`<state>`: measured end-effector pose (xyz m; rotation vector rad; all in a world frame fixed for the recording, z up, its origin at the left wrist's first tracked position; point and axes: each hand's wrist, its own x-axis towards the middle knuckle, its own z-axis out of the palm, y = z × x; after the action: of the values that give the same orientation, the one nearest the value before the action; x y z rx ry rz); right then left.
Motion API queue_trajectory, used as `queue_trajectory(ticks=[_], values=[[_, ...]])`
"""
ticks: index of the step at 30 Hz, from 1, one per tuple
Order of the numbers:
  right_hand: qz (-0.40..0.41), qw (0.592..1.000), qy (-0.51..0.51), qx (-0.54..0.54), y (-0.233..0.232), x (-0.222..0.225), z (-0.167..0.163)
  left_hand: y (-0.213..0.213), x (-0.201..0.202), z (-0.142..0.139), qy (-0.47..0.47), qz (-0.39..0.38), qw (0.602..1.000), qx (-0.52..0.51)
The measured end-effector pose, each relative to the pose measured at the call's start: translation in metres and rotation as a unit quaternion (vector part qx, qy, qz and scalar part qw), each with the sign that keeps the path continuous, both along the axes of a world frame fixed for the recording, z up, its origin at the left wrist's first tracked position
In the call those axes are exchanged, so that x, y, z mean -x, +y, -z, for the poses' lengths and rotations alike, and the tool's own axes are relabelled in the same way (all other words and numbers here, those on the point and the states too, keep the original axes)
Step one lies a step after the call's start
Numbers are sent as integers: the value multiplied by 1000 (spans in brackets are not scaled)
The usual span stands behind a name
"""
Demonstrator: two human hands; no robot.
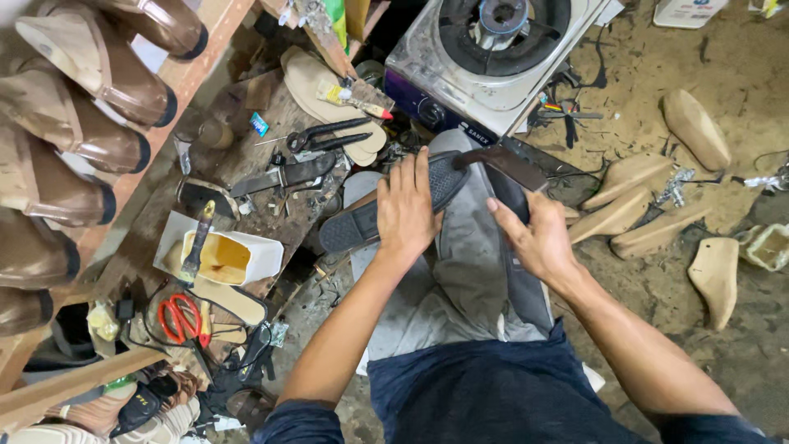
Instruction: The person assembles a slipper by attaching a black sole to a metallic upper using a curved hammer. They repeatedly tap the sole edges to secure it, inspect the fit, and apply adhesive with a small stick to the seam. The finished slipper is placed on a nearby shelf.
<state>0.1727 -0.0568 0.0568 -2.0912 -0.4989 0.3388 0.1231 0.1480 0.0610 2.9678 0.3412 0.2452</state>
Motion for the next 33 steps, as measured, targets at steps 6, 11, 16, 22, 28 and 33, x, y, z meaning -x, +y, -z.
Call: queue_trajectory(ticks=[6,11,16,22,28,33], values=[[85,842,2,-533,5,6,5,-2,1,-7,15,4,1000,23],[94,962,122,-225,1,7,6,0,0,-6,-5,-2,1000,6],[100,888,40,-447,3,23,3,-3,0,-2,-21,-1,1000,-15],[98,948,105,-284,11,26,16,-5,-1,0,12,-15,999,-28],[29,997,-19,-69,5,35,22,-7,0,3,-11,-25,998,-50],[41,805,73,-587,14,27,12,-6,1,2,2,-28,998,-51]])
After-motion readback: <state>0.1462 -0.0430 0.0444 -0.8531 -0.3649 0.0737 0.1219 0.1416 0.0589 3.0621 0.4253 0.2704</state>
